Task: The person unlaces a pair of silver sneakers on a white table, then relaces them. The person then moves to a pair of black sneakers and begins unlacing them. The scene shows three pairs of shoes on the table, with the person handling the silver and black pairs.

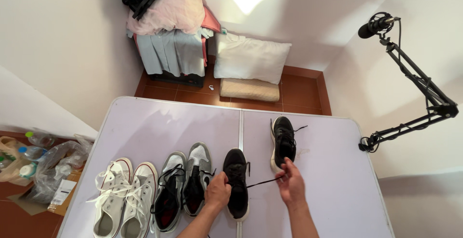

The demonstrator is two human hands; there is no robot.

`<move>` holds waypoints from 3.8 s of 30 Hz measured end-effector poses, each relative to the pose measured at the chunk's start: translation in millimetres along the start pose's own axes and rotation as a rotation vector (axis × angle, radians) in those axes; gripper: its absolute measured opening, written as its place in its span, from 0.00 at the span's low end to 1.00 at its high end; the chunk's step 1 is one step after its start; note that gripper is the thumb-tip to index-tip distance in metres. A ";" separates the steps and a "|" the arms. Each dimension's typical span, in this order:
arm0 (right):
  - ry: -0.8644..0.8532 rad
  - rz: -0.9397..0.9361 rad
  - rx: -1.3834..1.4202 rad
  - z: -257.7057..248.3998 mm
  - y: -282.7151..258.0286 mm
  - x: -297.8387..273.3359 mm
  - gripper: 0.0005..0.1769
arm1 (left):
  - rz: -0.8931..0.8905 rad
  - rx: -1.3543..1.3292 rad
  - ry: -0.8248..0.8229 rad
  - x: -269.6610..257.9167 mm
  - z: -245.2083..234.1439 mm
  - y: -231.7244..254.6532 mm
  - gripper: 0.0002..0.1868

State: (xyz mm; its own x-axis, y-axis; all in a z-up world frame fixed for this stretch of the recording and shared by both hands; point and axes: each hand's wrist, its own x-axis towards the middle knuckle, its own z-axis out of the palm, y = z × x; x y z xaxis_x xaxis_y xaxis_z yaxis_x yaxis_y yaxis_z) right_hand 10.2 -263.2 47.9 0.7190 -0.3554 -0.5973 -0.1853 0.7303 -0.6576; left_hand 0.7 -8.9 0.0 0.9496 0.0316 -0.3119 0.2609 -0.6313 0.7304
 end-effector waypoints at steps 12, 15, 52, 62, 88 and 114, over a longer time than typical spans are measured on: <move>0.314 -0.455 -1.389 -58.1 4.7 33.6 0.25 | -0.292 -0.986 0.013 54.7 13.8 -18.8 0.13; 0.205 -0.405 -1.460 -61.9 37.5 28.6 0.21 | -0.279 -0.682 0.102 59.4 -44.8 -19.5 0.16; -0.341 -0.262 -1.310 2.7 77.9 -8.6 0.15 | 0.388 0.218 0.205 22.4 1.2 4.5 0.15; -0.338 -0.058 -1.294 22.1 66.7 -24.6 0.16 | 0.018 -0.174 -0.239 42.2 -5.9 -2.2 0.10; -0.049 -0.478 -1.565 14.9 103.5 -81.2 0.09 | 0.605 0.101 0.014 10.7 -34.9 39.9 0.05; -0.429 0.061 -0.991 49.3 34.0 -45.3 0.08 | 0.090 0.219 -0.217 -73.4 70.9 -9.6 0.10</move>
State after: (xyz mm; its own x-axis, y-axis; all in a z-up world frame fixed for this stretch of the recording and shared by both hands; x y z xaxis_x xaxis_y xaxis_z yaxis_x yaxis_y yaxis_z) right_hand 4.4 -193.5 75.2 0.8292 0.0403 -0.5575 -0.5494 -0.1251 -0.8262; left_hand -83.9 -60.1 -27.2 0.9019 -0.1828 -0.3913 0.1116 -0.7766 0.6201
